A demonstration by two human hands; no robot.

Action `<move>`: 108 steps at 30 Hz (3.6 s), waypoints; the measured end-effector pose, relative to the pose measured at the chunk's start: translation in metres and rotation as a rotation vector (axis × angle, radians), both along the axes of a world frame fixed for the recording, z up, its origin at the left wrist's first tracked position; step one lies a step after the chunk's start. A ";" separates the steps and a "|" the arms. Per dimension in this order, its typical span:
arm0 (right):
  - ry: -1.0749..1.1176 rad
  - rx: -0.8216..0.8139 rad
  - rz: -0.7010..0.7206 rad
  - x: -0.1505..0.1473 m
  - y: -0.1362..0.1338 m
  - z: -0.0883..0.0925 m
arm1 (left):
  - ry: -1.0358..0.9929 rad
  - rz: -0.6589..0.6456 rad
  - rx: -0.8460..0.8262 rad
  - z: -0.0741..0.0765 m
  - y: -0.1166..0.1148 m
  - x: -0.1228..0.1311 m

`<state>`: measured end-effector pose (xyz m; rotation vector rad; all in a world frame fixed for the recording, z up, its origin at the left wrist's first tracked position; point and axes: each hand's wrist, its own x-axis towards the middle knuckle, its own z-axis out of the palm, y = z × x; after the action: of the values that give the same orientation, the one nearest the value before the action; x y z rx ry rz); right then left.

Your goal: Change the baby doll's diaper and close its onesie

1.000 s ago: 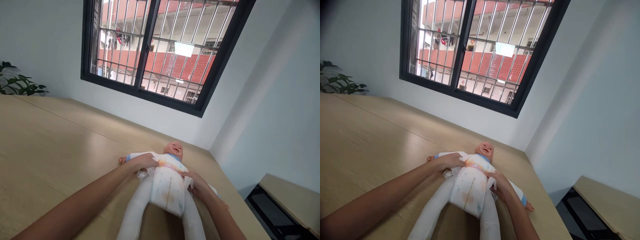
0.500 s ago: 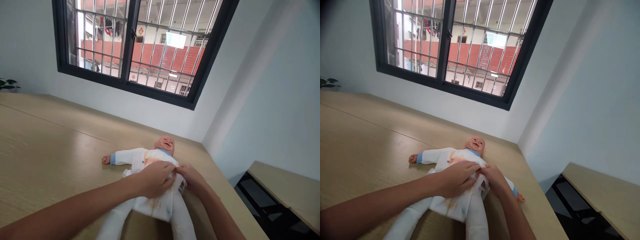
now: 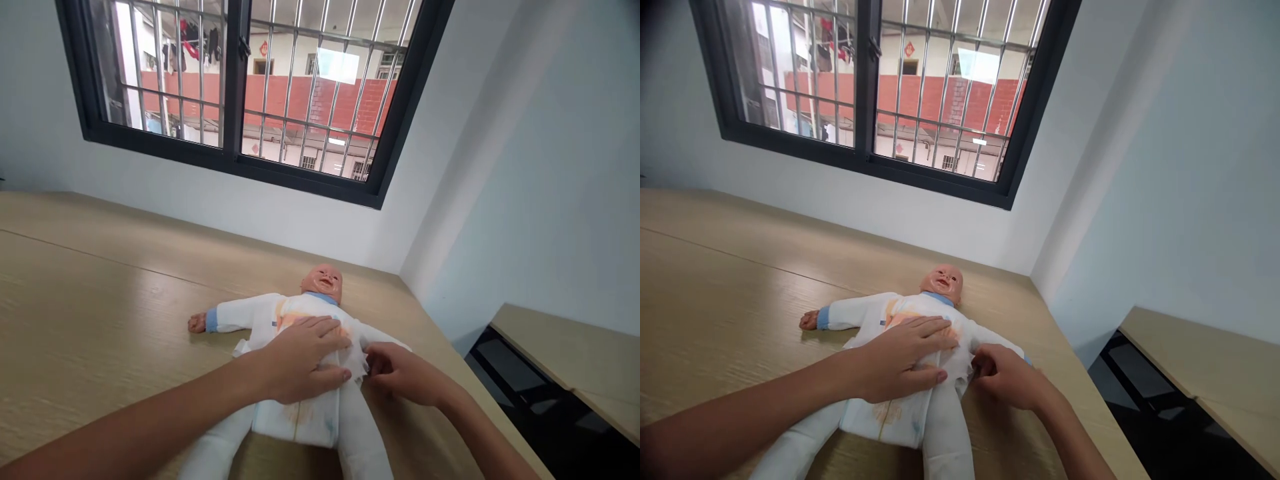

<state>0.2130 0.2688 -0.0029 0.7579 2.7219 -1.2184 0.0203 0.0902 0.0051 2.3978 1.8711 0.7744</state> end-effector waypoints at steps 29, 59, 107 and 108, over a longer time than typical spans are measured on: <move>0.101 -0.122 -0.013 -0.010 0.005 -0.026 | 0.073 0.002 -0.067 0.005 -0.004 -0.001; 0.124 -0.116 0.107 -0.007 -0.001 -0.022 | -0.037 -0.023 -0.094 -0.001 -0.014 0.011; 0.045 -0.263 0.012 -0.011 -0.013 -0.012 | -0.032 -0.069 -0.041 0.004 -0.015 0.014; 0.059 -0.302 0.029 -0.009 -0.010 -0.014 | -0.027 -0.070 -0.038 0.004 -0.015 0.014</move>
<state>0.2037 0.2592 -0.0167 0.6524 2.4947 -1.6186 0.0342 0.0752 0.0090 2.4030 1.7650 0.7557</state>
